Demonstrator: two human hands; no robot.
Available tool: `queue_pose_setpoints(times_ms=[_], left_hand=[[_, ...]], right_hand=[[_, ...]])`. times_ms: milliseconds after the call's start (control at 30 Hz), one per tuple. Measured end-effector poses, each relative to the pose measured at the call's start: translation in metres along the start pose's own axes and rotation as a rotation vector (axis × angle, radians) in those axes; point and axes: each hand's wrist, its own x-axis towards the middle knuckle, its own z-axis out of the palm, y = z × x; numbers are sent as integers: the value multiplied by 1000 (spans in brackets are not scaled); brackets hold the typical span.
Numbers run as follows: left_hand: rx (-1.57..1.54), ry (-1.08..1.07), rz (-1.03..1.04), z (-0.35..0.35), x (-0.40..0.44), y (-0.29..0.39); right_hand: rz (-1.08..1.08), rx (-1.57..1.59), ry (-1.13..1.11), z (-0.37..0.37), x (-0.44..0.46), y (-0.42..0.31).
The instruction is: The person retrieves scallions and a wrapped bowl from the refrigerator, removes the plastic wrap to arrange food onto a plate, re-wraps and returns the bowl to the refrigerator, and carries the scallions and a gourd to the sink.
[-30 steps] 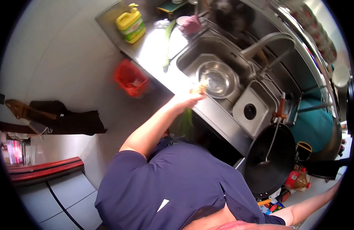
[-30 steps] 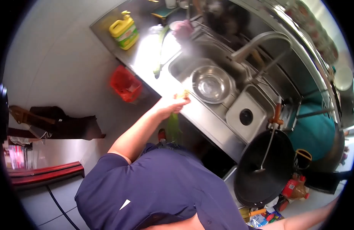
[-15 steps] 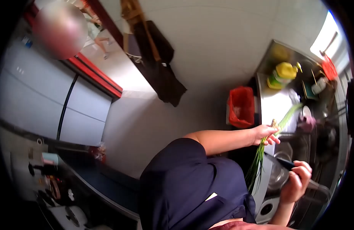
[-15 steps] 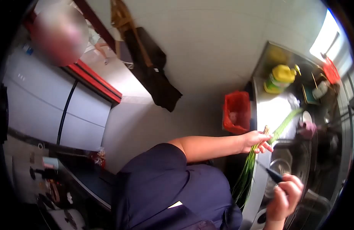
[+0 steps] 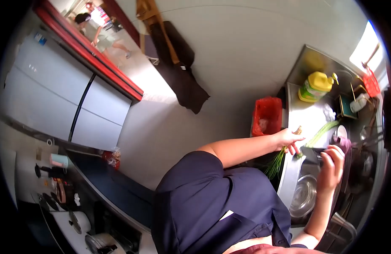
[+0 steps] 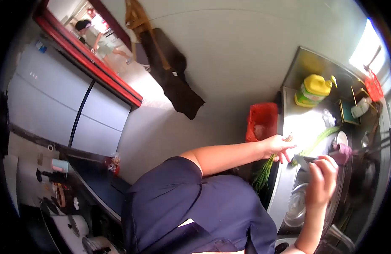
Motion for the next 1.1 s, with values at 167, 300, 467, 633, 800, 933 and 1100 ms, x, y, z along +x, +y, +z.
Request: queue_pose_setpoints(times_ms=[167, 300, 467, 633, 800, 933, 1100], left_hand=[[-360, -206, -91, -2, 137, -96], [-231, 124, 20, 22, 92, -43], [104, 186, 374, 17, 99, -10], [543, 94, 437, 24, 94, 13], [1289, 286, 517, -42, 117, 56], [750, -60, 25, -102, 153, 42], [531, 81, -117, -100, 178, 0]], right_hand=[[-71, 91, -213, 16, -23, -17], [-3, 250, -181, 33, -68, -4], [728, 192, -40, 64, -125, 1], [1423, 689, 106, 141, -161, 31], [1670, 704, -26, 161, -174, 46], [1488, 631, 30, 194, -195, 51], [1466, 712, 210, 211, -213, 64]])
